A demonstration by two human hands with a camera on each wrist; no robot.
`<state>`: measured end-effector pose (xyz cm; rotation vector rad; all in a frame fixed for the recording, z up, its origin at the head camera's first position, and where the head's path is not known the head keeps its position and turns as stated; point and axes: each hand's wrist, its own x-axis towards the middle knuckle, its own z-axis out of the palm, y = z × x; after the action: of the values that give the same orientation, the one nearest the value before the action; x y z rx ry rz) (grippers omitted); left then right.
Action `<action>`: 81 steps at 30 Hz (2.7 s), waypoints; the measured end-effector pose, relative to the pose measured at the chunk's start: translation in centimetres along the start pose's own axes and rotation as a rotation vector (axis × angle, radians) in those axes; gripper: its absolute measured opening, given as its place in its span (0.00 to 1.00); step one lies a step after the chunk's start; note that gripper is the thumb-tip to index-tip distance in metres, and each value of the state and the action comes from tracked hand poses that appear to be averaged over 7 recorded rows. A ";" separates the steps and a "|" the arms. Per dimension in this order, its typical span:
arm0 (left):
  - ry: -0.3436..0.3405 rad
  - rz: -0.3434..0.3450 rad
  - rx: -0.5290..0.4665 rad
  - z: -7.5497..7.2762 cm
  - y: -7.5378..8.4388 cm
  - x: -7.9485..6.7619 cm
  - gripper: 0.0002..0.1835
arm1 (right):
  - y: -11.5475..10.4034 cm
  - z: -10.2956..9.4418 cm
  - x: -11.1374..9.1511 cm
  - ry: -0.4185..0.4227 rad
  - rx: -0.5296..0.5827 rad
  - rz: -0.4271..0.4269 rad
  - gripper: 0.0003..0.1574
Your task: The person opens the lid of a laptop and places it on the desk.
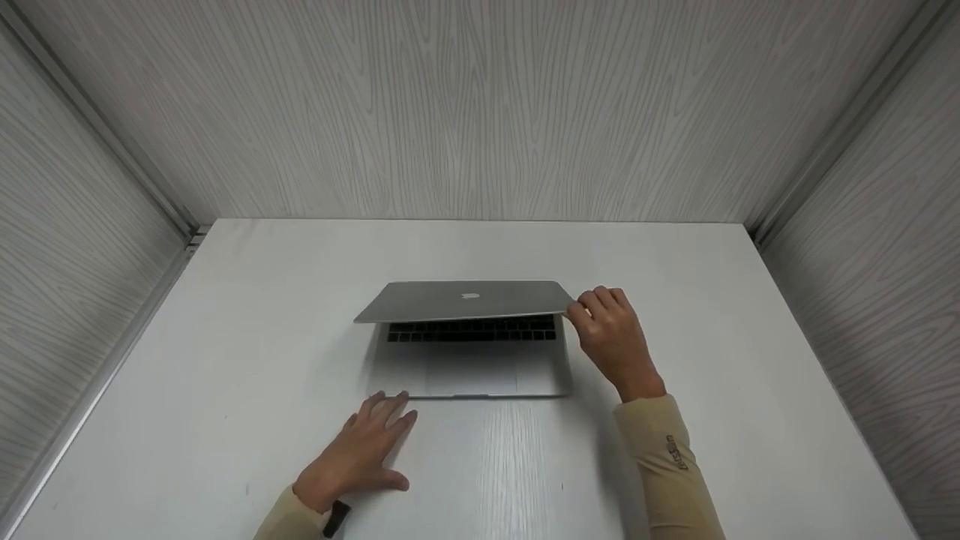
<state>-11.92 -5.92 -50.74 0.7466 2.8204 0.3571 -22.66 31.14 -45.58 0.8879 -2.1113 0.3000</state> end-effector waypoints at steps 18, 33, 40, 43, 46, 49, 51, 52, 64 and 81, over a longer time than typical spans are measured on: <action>0.000 -0.012 -0.041 0.1 0.0 0.2 0.52 | 1.0 -0.7 0.9 -0.019 0.029 -0.022 0.11; -0.010 -0.015 -0.051 -0.1 -0.2 0.3 0.52 | 2.6 -0.2 3.7 -0.018 0.046 0.055 0.04; 0.000 -0.012 0.016 0.0 -0.1 0.4 0.53 | 3.0 -0.3 4.0 -0.025 0.056 0.062 0.05; -0.005 -0.019 0.003 0.0 0.0 0.3 0.53 | 3.1 -0.2 4.2 -0.028 0.073 0.084 0.05; -0.004 -0.020 -0.010 0.0 0.0 0.2 0.53 | 3.1 -0.1 4.3 -0.026 0.088 0.106 0.07; 0.002 -0.012 -0.004 0.0 0.0 0.2 0.53 | 3.2 -0.1 4.4 -0.019 0.087 0.124 0.08; -0.001 -0.012 -0.010 0.0 0.1 0.2 0.53 | 3.3 -0.2 4.6 -0.017 0.083 0.135 0.09; -0.003 -0.014 -0.013 0.0 0.1 0.2 0.53 | 3.3 -0.2 4.7 -0.017 0.081 0.137 0.09; 0.001 -0.019 -0.018 0.0 0.4 0.2 0.53 | 3.9 -0.1 5.7 0.009 0.093 0.201 0.09; -0.016 -0.024 -0.003 0.2 0.5 0.3 0.53 | 4.6 0.2 6.5 0.016 0.097 0.218 0.08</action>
<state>-11.90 -5.33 -50.78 0.7114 2.8103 0.3501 -28.69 31.17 -40.35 0.7082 -2.1968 0.5242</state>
